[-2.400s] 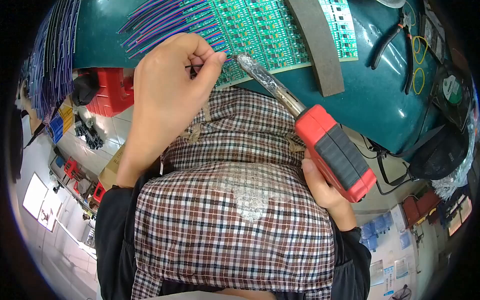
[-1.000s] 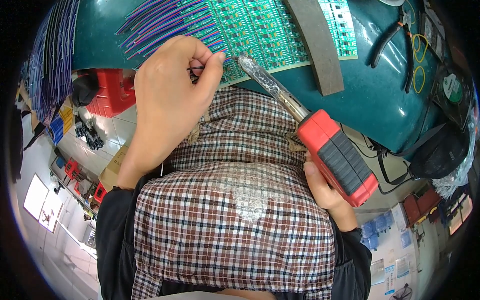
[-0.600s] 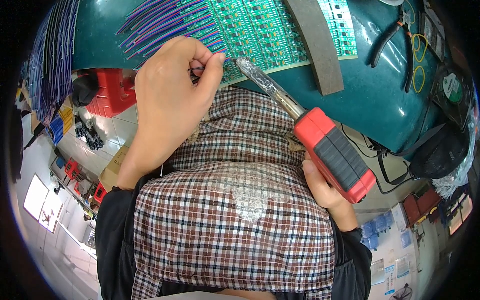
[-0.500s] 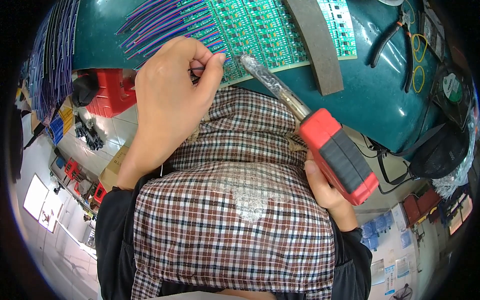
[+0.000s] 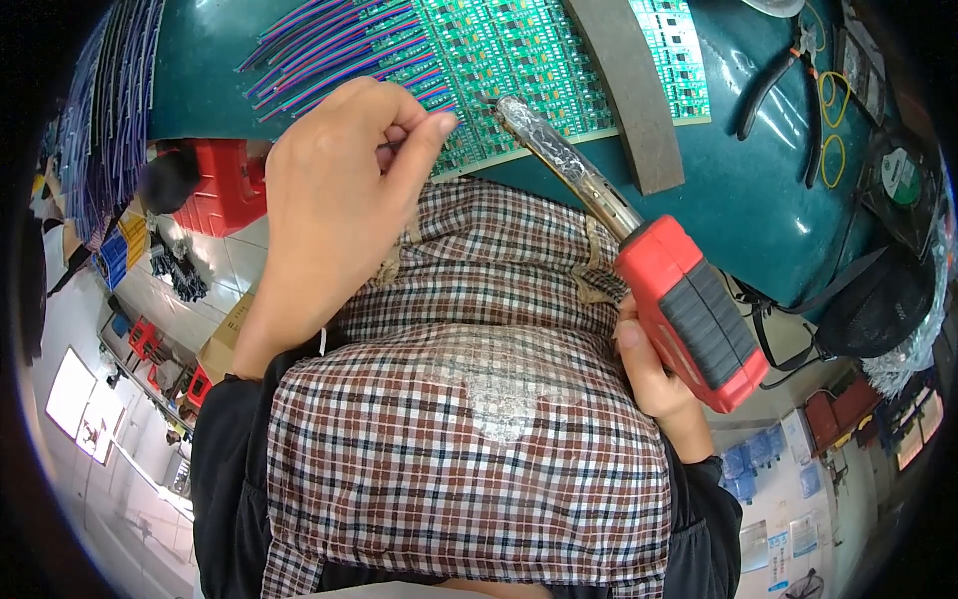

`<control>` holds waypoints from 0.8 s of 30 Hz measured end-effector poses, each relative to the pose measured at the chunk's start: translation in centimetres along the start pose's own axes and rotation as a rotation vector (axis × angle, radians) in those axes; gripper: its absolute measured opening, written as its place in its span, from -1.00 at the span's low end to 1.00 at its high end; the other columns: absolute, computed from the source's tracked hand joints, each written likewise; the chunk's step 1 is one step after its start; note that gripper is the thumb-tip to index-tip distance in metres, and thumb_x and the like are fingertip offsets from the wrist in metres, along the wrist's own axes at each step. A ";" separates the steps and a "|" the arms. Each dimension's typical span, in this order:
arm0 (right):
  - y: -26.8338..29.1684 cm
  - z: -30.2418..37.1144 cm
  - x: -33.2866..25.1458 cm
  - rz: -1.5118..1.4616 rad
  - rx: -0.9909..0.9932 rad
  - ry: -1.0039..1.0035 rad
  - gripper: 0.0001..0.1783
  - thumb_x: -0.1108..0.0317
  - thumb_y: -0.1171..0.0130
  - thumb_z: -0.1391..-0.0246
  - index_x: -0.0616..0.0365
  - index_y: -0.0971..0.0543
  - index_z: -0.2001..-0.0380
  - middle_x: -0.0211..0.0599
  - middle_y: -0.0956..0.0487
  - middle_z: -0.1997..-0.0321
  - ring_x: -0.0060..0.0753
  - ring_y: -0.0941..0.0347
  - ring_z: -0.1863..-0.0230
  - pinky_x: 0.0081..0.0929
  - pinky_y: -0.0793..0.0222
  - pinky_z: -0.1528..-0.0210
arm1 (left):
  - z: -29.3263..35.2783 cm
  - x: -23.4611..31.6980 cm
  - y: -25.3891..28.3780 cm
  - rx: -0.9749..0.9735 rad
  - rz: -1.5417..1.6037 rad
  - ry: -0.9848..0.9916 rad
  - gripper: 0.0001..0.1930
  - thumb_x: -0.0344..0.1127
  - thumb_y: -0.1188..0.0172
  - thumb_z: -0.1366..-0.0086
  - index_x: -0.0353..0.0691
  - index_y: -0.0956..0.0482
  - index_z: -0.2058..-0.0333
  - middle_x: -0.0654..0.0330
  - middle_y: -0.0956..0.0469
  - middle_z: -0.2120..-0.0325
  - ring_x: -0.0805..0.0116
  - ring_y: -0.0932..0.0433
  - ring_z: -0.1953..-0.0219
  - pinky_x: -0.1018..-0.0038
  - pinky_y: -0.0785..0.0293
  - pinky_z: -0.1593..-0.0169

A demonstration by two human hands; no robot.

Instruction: The person solders wires onto rows of printed circuit boards at an industrial workstation using a soldering iron.

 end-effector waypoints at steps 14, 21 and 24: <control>0.1 0.2 0.4 -0.037 -0.007 -0.064 -0.73 0.33 -0.20 -0.19 0.31 -0.44 0.19 -0.34 -0.42 0.52 -0.60 -0.25 0.63 -0.55 -0.25 0.48 | -9.4 -5.6 4.8 0.346 -0.183 -0.146 -0.88 -0.44 -0.33 -0.15 -0.28 -0.57 0.35 0.05 -0.53 0.37 0.02 -0.55 0.25 0.24 -0.45 0.14; 0.2 0.1 0.5 -0.021 -0.035 -0.083 -0.75 0.36 -0.18 -0.22 0.33 -0.44 0.18 -0.34 -0.42 0.49 -0.62 -0.25 0.62 -0.54 -0.28 0.46 | -8.9 -5.3 5.1 0.344 -0.116 -0.132 -0.89 -0.47 -0.32 -0.16 -0.29 -0.54 0.38 0.04 -0.52 0.44 0.05 -0.56 0.36 0.29 -0.47 0.26; 0.1 0.2 0.5 -0.028 0.008 -0.054 -0.74 0.35 -0.19 -0.22 0.33 -0.44 0.17 -0.34 -0.41 0.49 -0.62 -0.24 0.62 -0.55 -0.27 0.46 | -8.8 -4.7 5.4 0.362 -0.108 -0.115 -0.90 -0.48 -0.29 -0.20 -0.30 -0.54 0.35 0.02 -0.54 0.44 0.06 -0.56 0.39 0.30 -0.47 0.27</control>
Point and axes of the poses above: each hand's wrist, its own z-axis away from the middle knuckle, its own y-axis out of the back of the hand, x = y × z, the point moved 4 cm from there along -z, towards the middle knuckle
